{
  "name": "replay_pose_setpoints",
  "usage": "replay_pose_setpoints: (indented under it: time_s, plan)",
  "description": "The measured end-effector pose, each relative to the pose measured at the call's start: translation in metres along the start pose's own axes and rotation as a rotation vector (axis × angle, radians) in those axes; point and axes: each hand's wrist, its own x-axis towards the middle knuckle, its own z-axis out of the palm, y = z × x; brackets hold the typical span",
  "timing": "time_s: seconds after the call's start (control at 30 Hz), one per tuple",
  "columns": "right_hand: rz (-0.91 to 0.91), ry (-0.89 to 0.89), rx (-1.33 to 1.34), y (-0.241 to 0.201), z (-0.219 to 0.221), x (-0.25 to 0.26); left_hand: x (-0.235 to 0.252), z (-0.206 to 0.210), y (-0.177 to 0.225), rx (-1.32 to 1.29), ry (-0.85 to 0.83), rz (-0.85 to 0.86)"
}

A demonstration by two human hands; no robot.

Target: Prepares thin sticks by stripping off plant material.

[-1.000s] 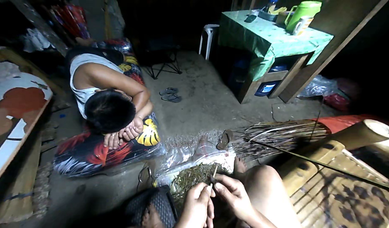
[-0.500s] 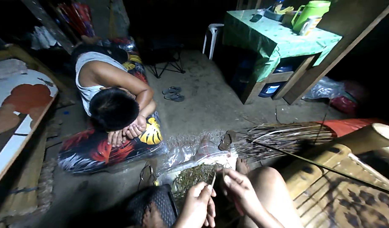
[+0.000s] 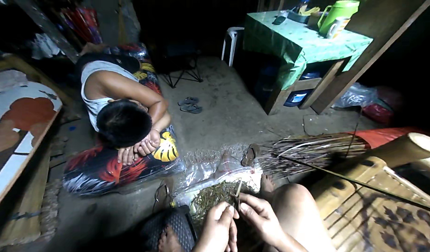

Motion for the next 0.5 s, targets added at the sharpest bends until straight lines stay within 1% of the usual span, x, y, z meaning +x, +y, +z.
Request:
replay_pose_setpoints:
  time_s: [0.07, 0.13, 0.2, 0.27, 0.33, 0.4, 0.5]
  plan:
    - [-0.093, 0.029, -0.134, 0.005, -0.001, 0.001, 0.0, 0.0, 0.0, -0.005, -0.003, -0.001]
    - [-0.134, 0.088, -0.251, 0.007, -0.004, 0.004, -0.001, 0.001, 0.001, 0.007, -0.014, -0.013]
    - [-0.049, 0.2, -0.234, 0.006, -0.01, 0.01, -0.005, 0.002, 0.001, 0.024, -0.047, -0.029]
    - [0.082, 0.308, -0.139, 0.005, -0.021, 0.02, -0.008, 0.004, -0.002, 0.032, -0.076, -0.035]
    - [0.136, 0.375, -0.036, 0.007, -0.033, 0.026, -0.008, 0.004, -0.004, 0.03, -0.075, -0.035]
    - [0.135, 0.359, 0.023, 0.005, -0.035, 0.025, -0.007, 0.002, -0.003, 0.018, -0.041, -0.032]
    - [0.149, 0.227, 0.097, -0.004, -0.021, 0.011, -0.005, 0.002, 0.002, 0.006, 0.004, -0.032]
